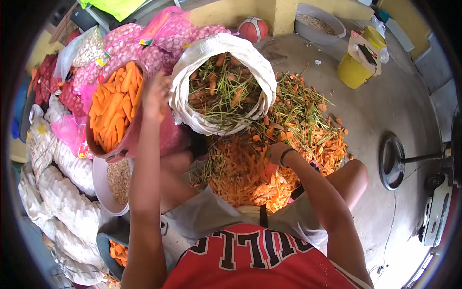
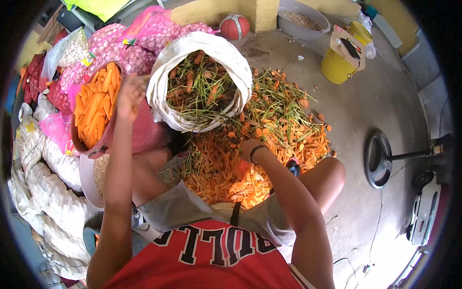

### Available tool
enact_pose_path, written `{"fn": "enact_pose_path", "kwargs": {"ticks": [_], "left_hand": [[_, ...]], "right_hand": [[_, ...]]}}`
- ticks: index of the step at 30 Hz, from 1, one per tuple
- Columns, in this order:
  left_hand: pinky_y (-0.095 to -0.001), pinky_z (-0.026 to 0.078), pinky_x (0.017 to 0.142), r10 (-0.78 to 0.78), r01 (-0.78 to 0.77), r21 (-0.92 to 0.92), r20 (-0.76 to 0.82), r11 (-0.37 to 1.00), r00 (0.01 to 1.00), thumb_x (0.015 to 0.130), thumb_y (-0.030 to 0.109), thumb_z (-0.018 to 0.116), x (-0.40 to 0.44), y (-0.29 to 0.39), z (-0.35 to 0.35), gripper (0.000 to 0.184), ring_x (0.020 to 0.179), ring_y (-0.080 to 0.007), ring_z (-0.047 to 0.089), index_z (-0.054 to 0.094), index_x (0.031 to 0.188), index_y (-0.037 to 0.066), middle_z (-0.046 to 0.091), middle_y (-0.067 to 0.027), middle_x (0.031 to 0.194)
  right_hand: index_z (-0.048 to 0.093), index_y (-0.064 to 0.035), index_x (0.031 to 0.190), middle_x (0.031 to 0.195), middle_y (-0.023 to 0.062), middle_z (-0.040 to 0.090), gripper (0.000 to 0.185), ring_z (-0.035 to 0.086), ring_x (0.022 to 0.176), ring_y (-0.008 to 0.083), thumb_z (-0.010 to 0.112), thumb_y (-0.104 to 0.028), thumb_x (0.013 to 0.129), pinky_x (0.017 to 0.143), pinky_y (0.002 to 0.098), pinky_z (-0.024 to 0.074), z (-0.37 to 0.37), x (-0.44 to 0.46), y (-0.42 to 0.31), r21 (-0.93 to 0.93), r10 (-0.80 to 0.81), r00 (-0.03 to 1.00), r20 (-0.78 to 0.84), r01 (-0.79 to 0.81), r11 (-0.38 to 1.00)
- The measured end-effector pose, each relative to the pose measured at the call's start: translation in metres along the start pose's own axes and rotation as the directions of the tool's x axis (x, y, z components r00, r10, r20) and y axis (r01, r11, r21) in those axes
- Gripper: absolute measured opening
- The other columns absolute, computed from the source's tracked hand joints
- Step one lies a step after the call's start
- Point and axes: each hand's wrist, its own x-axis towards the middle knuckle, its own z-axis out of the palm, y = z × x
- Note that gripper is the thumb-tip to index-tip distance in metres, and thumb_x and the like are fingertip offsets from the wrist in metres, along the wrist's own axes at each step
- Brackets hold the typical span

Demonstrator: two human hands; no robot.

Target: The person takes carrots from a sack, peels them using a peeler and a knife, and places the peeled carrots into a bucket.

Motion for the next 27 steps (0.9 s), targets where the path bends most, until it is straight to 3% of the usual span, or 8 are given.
{"fn": "enact_pose_path", "kwargs": {"ticks": [6,10,12,13,14,15,19,27], "left_hand": [[-0.0262,0.050,0.074,0.378,-0.324,0.711,0.088,0.624,0.922,0.097,0.024,0.058,-0.071,0.015,-0.074,0.031,0.089,-0.0118,0.063,0.063,0.117,0.002,0.066,-0.0053,0.102],[-0.0252,0.044,0.067,0.511,-0.094,0.817,-0.262,0.569,0.819,0.097,0.024,0.054,-0.174,0.030,-0.187,0.030,0.074,-0.0126,0.054,0.063,0.100,-0.004,0.061,-0.0031,0.086],[-0.0283,0.043,0.068,0.068,0.485,0.770,-0.558,0.415,0.827,0.097,0.025,0.052,-0.242,-0.036,-0.325,0.028,0.075,-0.0161,0.052,0.061,0.097,-0.001,0.057,-0.0089,0.079],[-0.0345,0.046,0.077,0.244,0.291,0.891,-0.386,0.349,0.890,0.093,0.025,0.057,-0.291,-0.098,-0.390,0.030,0.085,-0.0222,0.058,0.059,0.111,0.001,0.061,-0.0166,0.090],[-0.0422,0.043,0.095,-0.198,0.630,0.776,-0.611,0.042,0.766,0.085,0.031,0.068,-0.340,-0.100,-0.388,0.050,0.110,-0.0307,0.057,0.053,0.126,0.008,0.057,-0.0203,0.119],[-0.0484,0.036,0.105,-0.137,0.680,0.658,-0.743,-0.323,0.655,0.077,0.035,0.074,-0.384,-0.111,-0.378,0.069,0.130,-0.0359,0.042,0.046,0.137,0.015,0.039,-0.0197,0.145],[-0.0485,0.029,0.112,0.178,0.958,0.171,-0.960,-0.228,0.214,0.077,0.040,0.074,-0.495,-0.100,-0.374,0.094,0.142,-0.0382,0.021,0.020,0.152,0.024,0.015,-0.0201,0.156],[-0.0542,0.022,0.114,0.142,0.971,-0.217,-0.969,-0.104,-0.201,0.075,0.051,0.074,-0.632,-0.118,-0.514,0.111,0.144,-0.0391,0.013,0.003,0.154,0.021,0.009,-0.0125,0.159]], "right_hand": [[0.055,0.0011,0.125,0.095,0.0207,0.068,0.048,0.067,0.086,0.0313,0.056,-0.035,0.092,0.080,0.0438,0.0548,-0.021,0.023,-0.006,-0.049,-0.124,0.992,-0.012,0.124,0.991],[0.054,0.0027,0.125,0.098,0.0205,0.067,0.051,0.066,0.088,0.0323,0.058,-0.036,0.091,0.081,0.0438,0.0550,-0.033,0.031,-0.013,-0.089,-0.128,0.991,0.024,0.130,0.988],[0.055,0.0051,0.121,0.098,0.0201,0.067,0.050,0.066,0.087,0.0318,0.058,-0.035,0.091,0.080,0.0426,0.0549,-0.021,0.048,-0.008,-0.158,-0.119,0.993,0.003,0.118,0.980],[0.055,0.0054,0.119,0.098,0.0202,0.067,0.050,0.066,0.087,0.0315,0.058,-0.036,0.091,0.080,0.0425,0.0549,-0.023,0.048,-0.012,-0.162,-0.093,0.995,0.028,0.096,0.982],[0.056,0.0057,0.118,0.097,0.0204,0.067,0.050,0.065,0.086,0.0313,0.058,-0.036,0.091,0.079,0.0425,0.0549,-0.025,0.045,-0.018,-0.160,-0.064,0.997,0.052,0.071,0.985],[0.056,0.0060,0.117,0.097,0.0205,0.066,0.050,0.065,0.086,0.0311,0.058,-0.037,0.091,0.079,0.0425,0.0549,-0.024,0.043,-0.022,-0.154,-0.031,0.997,0.077,0.042,0.987],[0.058,0.0049,0.114,0.091,0.0207,0.066,0.049,0.066,0.082,0.0305,0.059,-0.037,0.090,0.074,0.0426,0.0551,-0.006,0.042,-0.019,-0.144,-0.052,0.998,0.036,0.057,0.988],[0.056,0.0052,0.118,0.094,0.0203,0.067,0.049,0.067,0.083,0.0279,0.061,-0.033,0.089,0.075,0.0425,0.0545,0.002,0.010,-0.010,-0.061,-0.017,1.000,0.020,0.018,0.998]]}}
